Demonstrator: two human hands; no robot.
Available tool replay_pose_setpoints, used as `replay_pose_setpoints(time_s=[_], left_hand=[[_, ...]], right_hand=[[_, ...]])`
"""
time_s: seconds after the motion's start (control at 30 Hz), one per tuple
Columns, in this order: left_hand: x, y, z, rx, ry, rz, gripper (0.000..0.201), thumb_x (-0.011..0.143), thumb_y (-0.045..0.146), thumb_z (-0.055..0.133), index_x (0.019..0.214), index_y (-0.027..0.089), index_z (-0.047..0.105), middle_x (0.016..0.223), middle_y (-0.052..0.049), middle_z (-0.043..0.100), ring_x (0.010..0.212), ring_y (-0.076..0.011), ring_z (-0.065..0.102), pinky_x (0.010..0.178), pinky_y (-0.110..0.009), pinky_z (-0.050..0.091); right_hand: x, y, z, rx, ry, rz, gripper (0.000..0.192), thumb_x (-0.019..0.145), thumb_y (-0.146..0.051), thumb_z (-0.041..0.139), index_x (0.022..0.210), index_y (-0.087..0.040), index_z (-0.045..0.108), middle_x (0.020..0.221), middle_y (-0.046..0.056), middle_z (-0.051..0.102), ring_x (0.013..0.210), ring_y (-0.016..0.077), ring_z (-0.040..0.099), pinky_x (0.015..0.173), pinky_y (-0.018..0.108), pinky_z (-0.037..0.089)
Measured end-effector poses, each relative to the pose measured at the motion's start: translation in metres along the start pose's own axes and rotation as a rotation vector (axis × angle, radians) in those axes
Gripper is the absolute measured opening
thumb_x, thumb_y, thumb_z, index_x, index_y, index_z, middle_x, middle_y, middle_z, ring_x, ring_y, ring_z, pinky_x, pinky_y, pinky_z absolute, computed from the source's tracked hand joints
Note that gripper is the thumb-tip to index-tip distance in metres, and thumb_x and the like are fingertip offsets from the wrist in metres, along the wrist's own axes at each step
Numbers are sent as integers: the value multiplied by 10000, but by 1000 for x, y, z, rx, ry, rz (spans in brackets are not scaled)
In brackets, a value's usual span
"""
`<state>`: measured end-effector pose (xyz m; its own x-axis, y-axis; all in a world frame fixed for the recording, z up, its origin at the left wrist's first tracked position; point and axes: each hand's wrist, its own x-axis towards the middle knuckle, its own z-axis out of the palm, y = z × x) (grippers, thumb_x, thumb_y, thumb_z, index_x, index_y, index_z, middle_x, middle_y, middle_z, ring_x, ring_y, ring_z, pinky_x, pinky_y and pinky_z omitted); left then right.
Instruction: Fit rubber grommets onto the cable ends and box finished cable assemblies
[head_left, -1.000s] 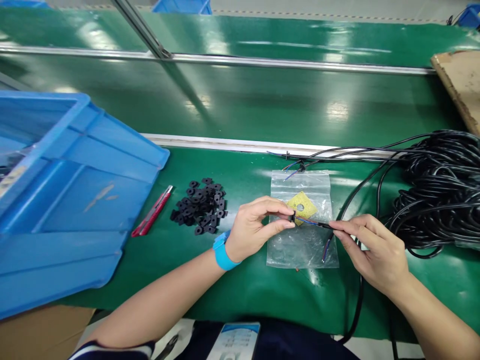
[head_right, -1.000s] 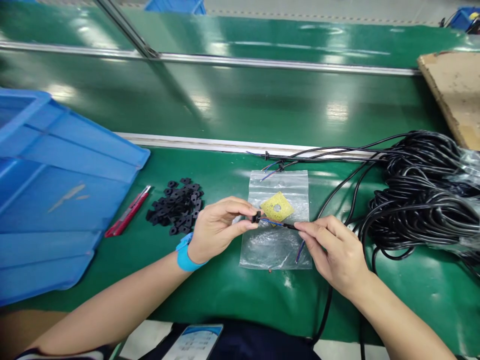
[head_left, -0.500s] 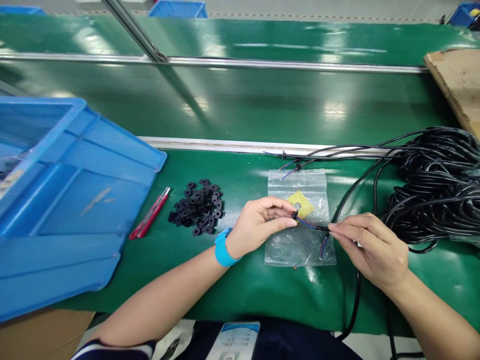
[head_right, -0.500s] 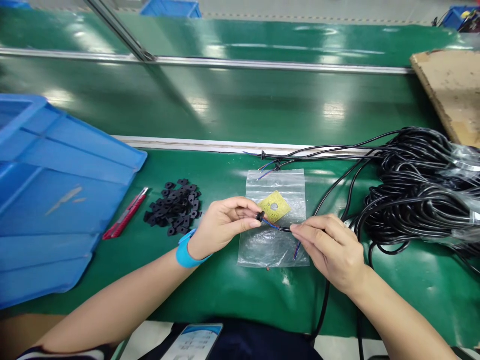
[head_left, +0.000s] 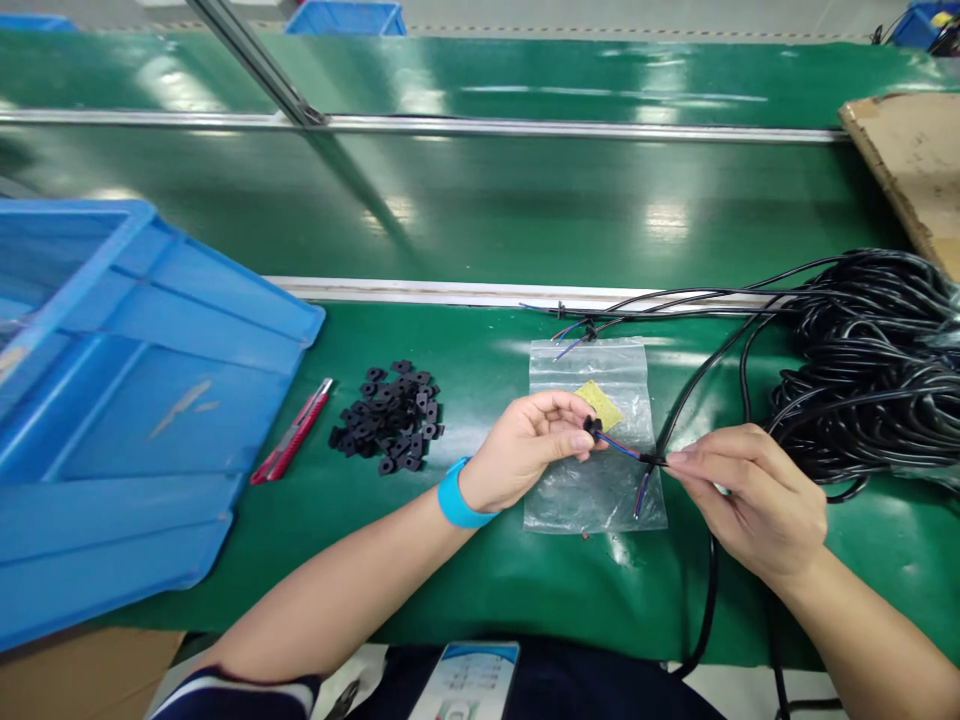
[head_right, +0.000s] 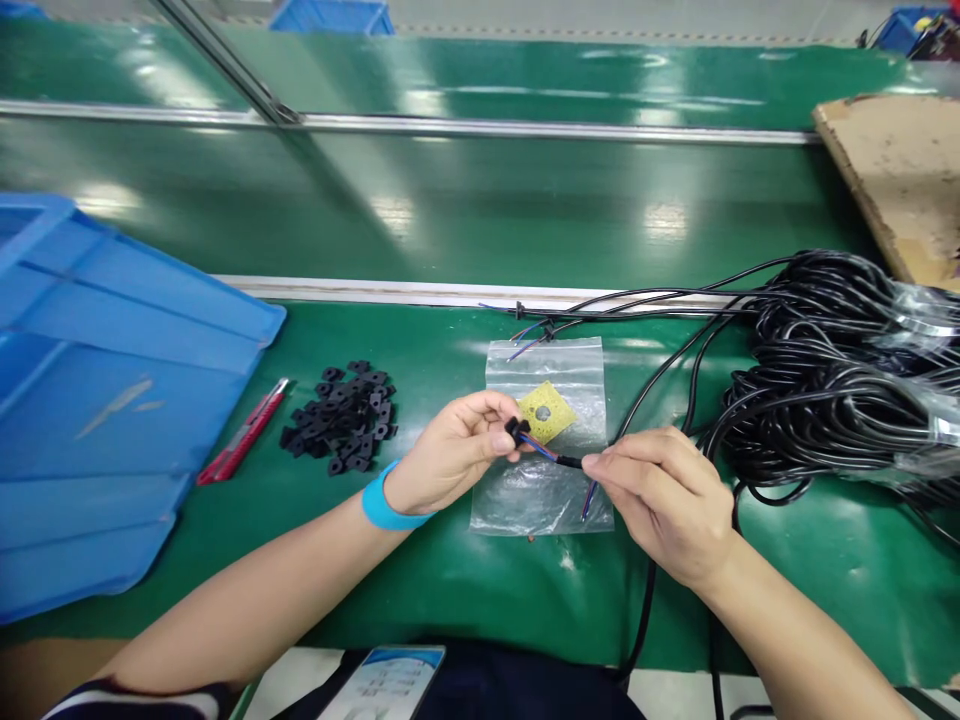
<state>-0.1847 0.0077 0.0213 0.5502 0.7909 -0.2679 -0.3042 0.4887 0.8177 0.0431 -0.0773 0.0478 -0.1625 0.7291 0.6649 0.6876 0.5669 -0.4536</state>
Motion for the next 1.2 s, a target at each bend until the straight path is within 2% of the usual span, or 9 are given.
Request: replay_pose_setpoints(time_s=[0.07, 0.27, 0.43, 0.6, 0.77, 0.93, 1.2], left_hand=[[0, 4, -2, 2, 0, 16, 347, 633, 304, 960, 839, 149, 728, 728, 1, 717, 600, -84, 671, 601, -167, 572], [-8, 7, 7, 305, -62, 59, 237, 651, 185, 926, 837, 161, 780, 819, -44, 783, 739, -148, 734, 728, -233, 613], [-10, 3, 20, 514, 16, 308, 183, 691, 241, 920, 838, 216, 814, 820, -29, 794, 743, -163, 733, 734, -261, 588], [-6, 5, 23, 650, 5, 495, 172, 703, 238, 917, 849, 258, 827, 804, -22, 803, 743, -181, 741, 740, -286, 578], [0, 6, 22, 704, -59, 499, 153, 723, 245, 902, 857, 267, 832, 832, -32, 813, 771, -206, 764, 748, -309, 603], [6, 3, 24, 673, -161, 533, 155, 753, 206, 876, 889, 267, 833, 836, -31, 815, 769, -194, 770, 741, -285, 600], [12, 2, 22, 734, -184, 504, 117, 774, 244, 863, 885, 264, 832, 845, -37, 816, 779, -206, 769, 769, -310, 603]], right_hand=[[3, -1, 0, -5, -34, -29, 281, 839, -15, 717, 1025, -224, 730, 851, 10, 717, 733, 126, 689, 643, 258, 574], [4, -4, 6, 12, -28, 4, 237, 858, -47, 717, 1019, -221, 726, 846, 9, 722, 726, 121, 691, 651, 247, 585], [3, -6, 7, -44, -38, 3, 205, 869, -80, 732, 1038, -194, 711, 844, 19, 736, 708, 120, 697, 656, 239, 597], [3, -6, 4, -46, -88, 38, 158, 911, -134, 696, 1055, -194, 719, 860, 25, 744, 722, 124, 696, 673, 238, 601], [4, -6, 4, 12, -157, 128, 84, 952, -184, 650, 995, -206, 719, 838, 20, 742, 723, 123, 702, 684, 230, 602], [4, -4, 6, 98, -181, 159, 62, 956, -189, 648, 957, -192, 710, 833, 25, 745, 727, 119, 705, 681, 218, 592], [4, 8, 7, 291, -281, 294, 51, 957, -198, 664, 952, -199, 715, 806, -5, 732, 707, 93, 685, 650, 186, 555]])
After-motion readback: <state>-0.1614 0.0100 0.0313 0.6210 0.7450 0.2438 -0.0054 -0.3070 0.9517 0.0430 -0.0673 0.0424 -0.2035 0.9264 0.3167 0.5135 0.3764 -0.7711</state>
